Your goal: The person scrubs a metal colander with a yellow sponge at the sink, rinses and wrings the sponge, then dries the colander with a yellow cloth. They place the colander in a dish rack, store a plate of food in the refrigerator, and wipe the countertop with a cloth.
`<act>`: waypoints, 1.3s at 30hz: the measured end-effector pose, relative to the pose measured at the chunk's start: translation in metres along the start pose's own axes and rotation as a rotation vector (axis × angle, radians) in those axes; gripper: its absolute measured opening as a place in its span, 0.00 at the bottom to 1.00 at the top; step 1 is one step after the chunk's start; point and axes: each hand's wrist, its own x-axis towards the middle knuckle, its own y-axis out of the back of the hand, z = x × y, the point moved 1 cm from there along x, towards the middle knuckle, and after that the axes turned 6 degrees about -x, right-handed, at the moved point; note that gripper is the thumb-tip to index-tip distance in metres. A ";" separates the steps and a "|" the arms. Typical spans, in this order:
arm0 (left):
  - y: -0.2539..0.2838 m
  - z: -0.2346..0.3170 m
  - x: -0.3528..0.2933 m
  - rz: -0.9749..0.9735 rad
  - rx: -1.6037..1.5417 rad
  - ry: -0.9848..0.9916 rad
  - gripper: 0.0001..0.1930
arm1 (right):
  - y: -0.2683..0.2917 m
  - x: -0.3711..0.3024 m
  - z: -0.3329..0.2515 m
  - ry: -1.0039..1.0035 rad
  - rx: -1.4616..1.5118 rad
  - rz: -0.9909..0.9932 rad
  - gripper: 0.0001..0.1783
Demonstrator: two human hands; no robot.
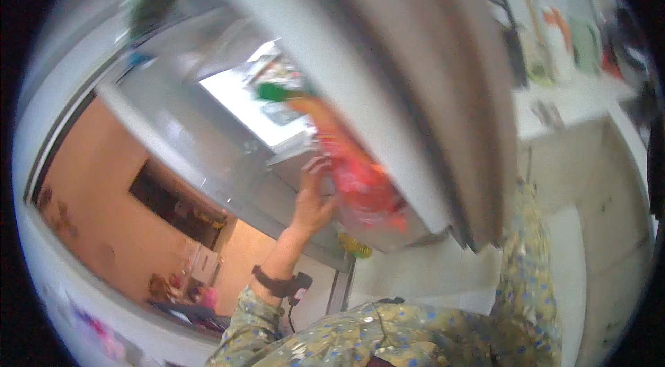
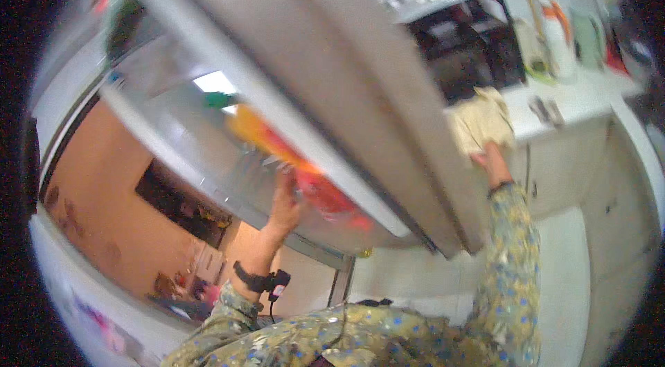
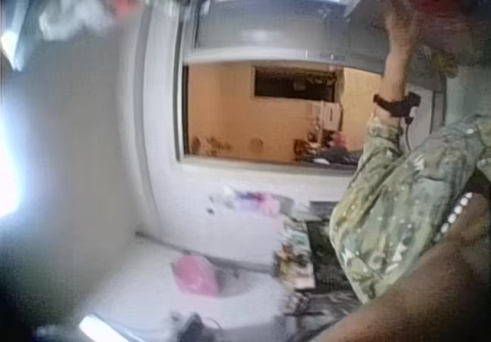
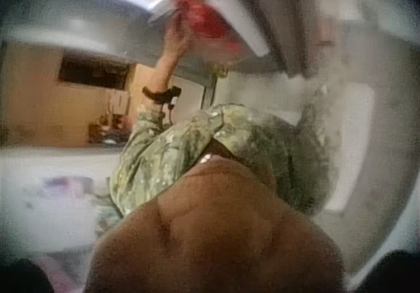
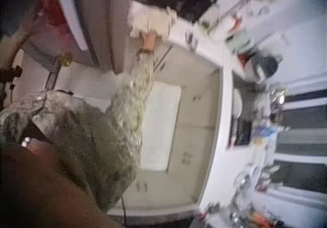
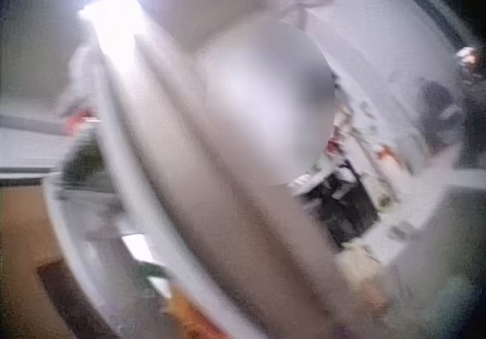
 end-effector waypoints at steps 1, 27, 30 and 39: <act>0.003 0.009 0.002 0.004 -0.011 -0.061 0.27 | -0.005 -0.018 -0.009 0.035 0.079 0.058 0.24; 0.018 -0.084 0.002 0.111 -0.132 -0.133 0.26 | -0.071 -0.101 -0.063 -0.190 0.033 0.338 0.21; 0.033 -0.117 -0.007 0.135 -0.242 -0.243 0.21 | -0.085 -0.108 -0.059 -0.186 0.020 0.356 0.21; 0.093 -0.243 -0.046 -0.078 -0.380 -0.143 0.31 | -0.151 -0.120 -0.027 -0.214 -0.010 0.359 0.20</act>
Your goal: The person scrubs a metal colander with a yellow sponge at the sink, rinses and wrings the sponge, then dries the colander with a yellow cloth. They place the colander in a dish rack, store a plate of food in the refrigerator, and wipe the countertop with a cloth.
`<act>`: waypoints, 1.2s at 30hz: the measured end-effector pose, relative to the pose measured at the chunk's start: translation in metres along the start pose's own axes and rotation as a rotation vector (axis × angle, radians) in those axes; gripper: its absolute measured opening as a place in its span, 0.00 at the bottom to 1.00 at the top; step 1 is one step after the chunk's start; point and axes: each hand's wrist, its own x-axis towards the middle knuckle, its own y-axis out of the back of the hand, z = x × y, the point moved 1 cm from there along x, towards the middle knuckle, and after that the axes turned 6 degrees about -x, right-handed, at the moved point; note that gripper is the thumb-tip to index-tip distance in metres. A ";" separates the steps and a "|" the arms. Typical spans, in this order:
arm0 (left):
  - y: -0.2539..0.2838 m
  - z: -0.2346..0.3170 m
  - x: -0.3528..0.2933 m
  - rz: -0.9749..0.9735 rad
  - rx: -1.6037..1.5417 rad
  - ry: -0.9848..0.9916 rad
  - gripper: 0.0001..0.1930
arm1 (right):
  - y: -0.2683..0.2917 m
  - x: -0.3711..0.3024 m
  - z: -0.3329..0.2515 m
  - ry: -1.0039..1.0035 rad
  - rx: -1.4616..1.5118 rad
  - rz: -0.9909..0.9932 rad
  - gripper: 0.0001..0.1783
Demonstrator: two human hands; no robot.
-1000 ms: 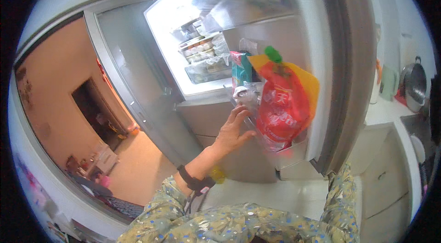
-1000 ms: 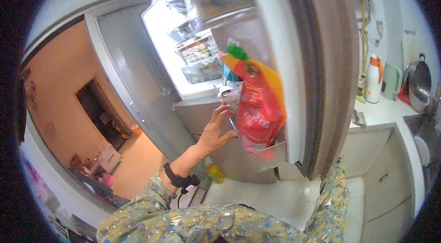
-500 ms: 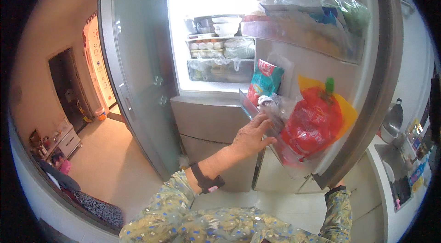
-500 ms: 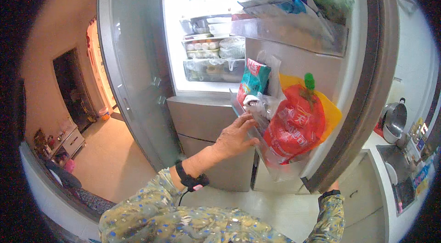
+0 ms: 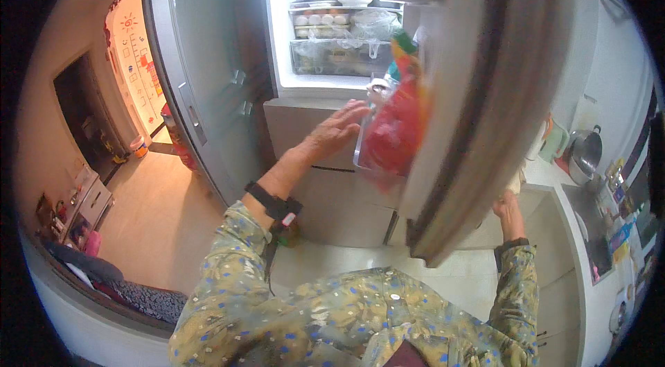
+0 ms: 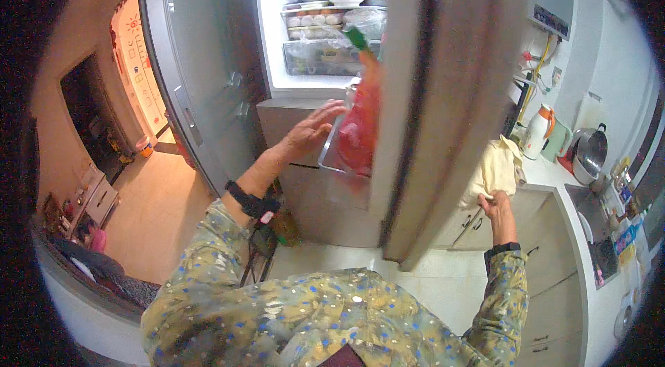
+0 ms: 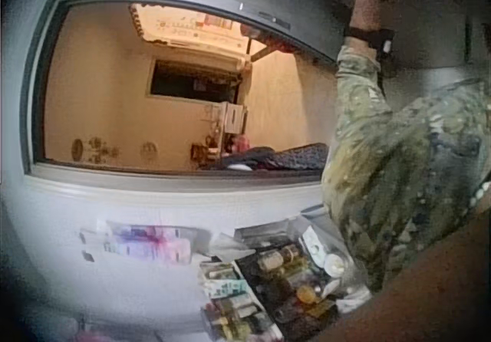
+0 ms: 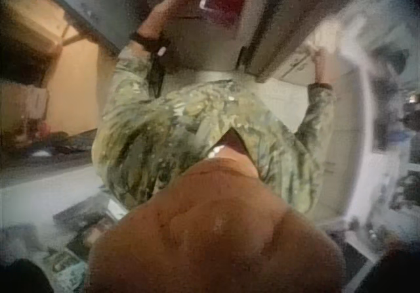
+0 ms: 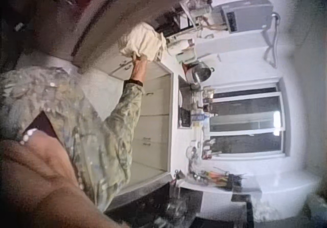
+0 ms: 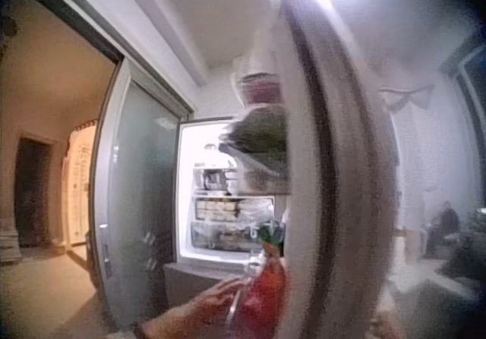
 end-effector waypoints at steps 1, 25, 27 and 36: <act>0.009 -0.014 -0.013 0.041 0.010 0.068 0.31 | -0.008 -0.001 0.003 -0.004 -0.006 -0.001 0.20; -0.041 0.014 -0.108 -0.069 -0.038 0.392 0.26 | -0.050 -0.011 0.039 -0.126 -0.202 0.274 0.19; -0.037 0.007 -0.083 0.191 0.156 0.198 0.25 | -0.050 -0.002 0.044 -0.200 -0.177 0.268 0.20; -0.042 -0.021 -0.003 0.418 0.722 0.366 0.39 | -0.048 0.039 0.048 -0.188 -0.241 0.110 0.18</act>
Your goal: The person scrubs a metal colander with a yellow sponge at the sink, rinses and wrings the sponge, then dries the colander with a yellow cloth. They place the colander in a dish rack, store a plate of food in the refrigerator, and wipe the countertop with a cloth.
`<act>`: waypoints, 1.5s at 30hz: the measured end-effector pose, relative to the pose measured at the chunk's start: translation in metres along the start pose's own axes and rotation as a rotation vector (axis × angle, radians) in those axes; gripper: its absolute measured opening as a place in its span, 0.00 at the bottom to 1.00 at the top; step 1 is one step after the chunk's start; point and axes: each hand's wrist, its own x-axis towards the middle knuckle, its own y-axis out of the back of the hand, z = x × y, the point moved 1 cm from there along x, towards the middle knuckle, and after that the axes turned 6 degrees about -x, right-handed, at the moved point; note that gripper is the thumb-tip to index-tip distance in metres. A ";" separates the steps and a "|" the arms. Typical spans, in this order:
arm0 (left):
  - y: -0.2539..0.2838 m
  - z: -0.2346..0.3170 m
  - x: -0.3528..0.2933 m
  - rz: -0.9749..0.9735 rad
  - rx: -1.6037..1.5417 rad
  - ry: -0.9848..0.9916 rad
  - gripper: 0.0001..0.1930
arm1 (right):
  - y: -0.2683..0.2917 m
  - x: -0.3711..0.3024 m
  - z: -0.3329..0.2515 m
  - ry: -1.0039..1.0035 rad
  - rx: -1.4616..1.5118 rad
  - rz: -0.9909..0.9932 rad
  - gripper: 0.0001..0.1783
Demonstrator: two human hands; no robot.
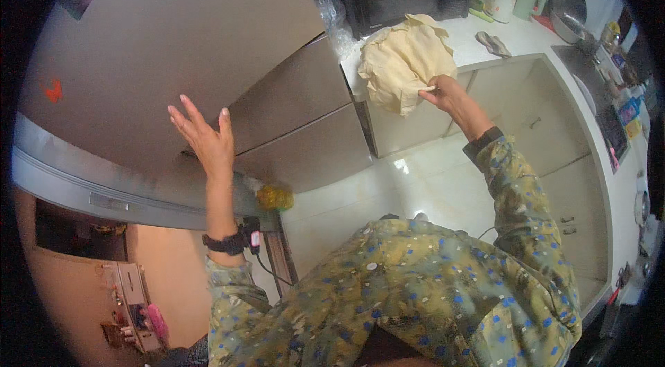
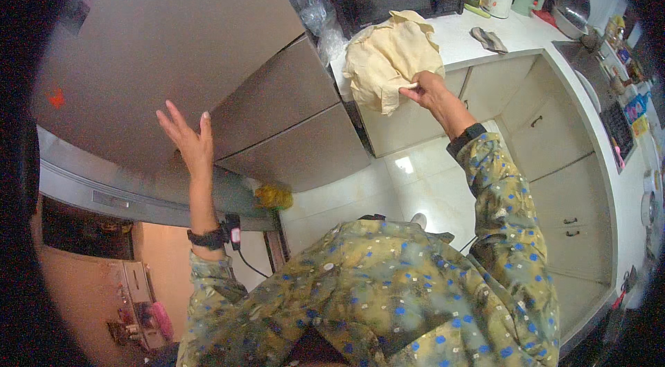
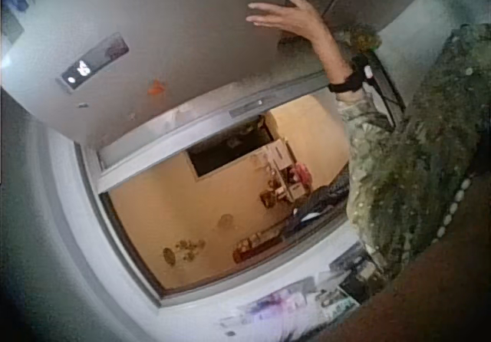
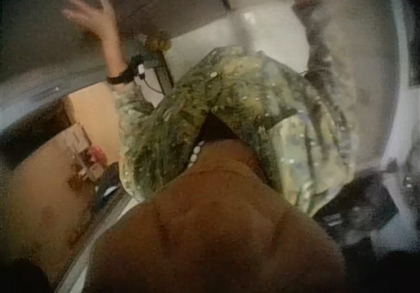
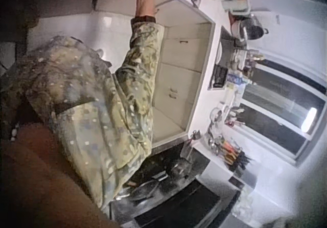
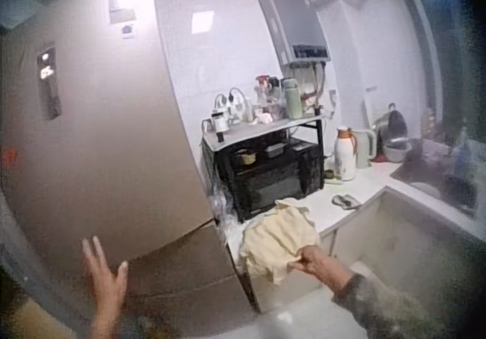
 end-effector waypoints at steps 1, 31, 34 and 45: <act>-0.002 0.001 0.003 -0.013 0.010 0.021 0.40 | 0.000 0.003 0.001 0.021 0.004 -0.027 0.19; 0.005 -0.005 0.012 -0.153 -0.157 0.287 0.38 | -0.046 0.057 0.052 -0.248 -0.133 -0.293 0.23; -0.002 0.005 -0.010 -0.096 -0.425 0.346 0.29 | -0.030 0.041 0.047 -0.311 -0.159 -0.485 0.28; -0.106 0.140 -0.114 -0.940 -0.940 0.532 0.23 | 0.216 -0.048 0.017 -0.128 -0.057 0.091 0.25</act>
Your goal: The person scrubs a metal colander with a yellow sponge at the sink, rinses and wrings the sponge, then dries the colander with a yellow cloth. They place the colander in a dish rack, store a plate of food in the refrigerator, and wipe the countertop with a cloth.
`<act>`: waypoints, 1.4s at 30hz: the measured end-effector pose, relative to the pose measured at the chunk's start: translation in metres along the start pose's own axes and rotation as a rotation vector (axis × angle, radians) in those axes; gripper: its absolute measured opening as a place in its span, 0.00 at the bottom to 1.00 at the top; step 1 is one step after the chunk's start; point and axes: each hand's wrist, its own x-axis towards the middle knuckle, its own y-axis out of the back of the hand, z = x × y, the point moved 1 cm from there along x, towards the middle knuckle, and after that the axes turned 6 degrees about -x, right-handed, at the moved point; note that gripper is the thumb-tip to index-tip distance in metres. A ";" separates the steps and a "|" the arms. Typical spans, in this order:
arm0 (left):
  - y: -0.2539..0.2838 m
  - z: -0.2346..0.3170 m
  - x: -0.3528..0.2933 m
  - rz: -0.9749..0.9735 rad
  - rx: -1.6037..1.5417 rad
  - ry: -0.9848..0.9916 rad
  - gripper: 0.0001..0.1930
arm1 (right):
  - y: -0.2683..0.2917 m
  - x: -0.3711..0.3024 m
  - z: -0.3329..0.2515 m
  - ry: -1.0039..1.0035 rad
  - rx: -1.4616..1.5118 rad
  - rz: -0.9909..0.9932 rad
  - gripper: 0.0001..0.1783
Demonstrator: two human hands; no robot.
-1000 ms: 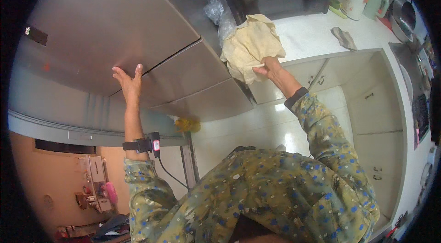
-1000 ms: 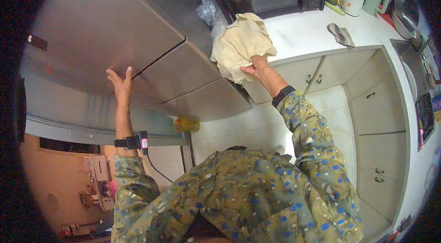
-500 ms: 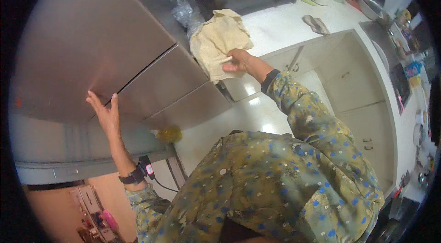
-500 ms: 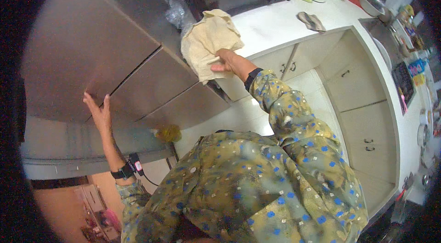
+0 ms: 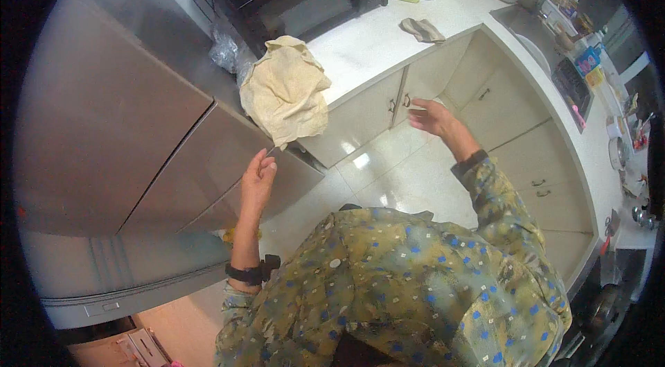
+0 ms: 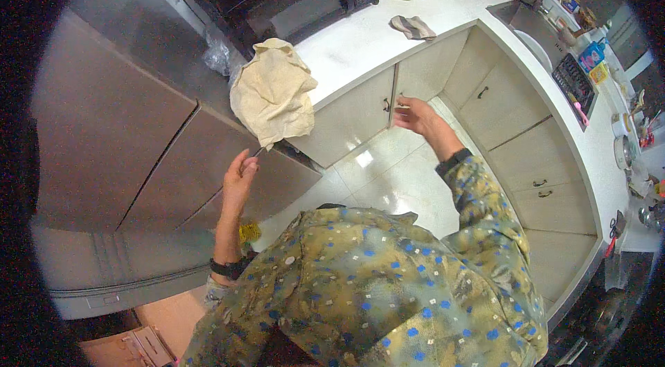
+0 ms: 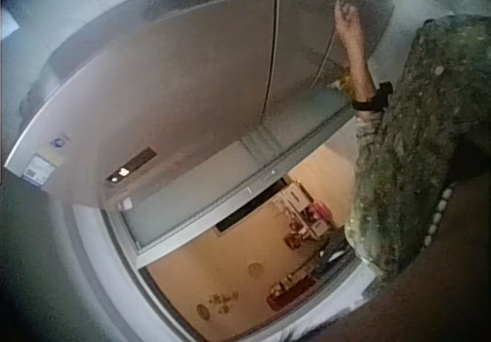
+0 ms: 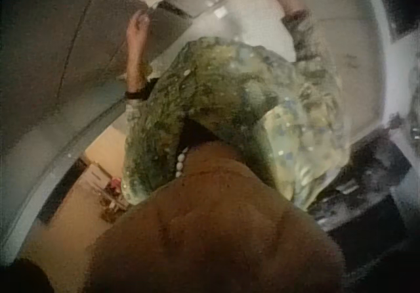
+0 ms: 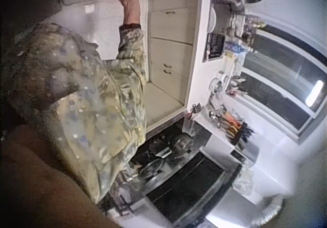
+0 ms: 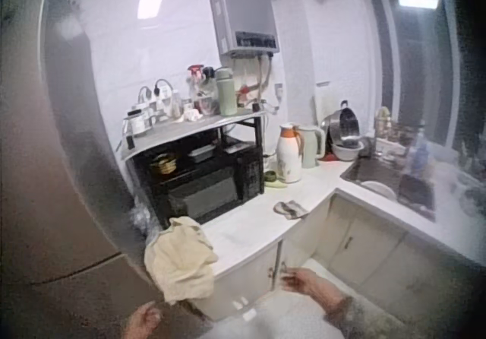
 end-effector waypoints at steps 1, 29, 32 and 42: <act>-0.007 -0.001 0.004 -0.021 -0.026 0.003 0.24 | 0.017 -0.005 -0.005 -0.015 0.011 0.118 0.29; -0.082 -0.037 0.093 0.075 -0.749 0.425 0.26 | 0.076 0.189 -0.189 0.439 -1.662 0.508 0.44; -0.077 -0.046 0.106 0.115 -0.998 0.518 0.26 | 0.077 0.200 -0.174 0.513 -1.671 0.503 0.41; -0.098 -0.037 0.124 0.389 -1.124 0.606 0.25 | 0.095 0.240 -0.197 1.059 -1.413 0.442 0.20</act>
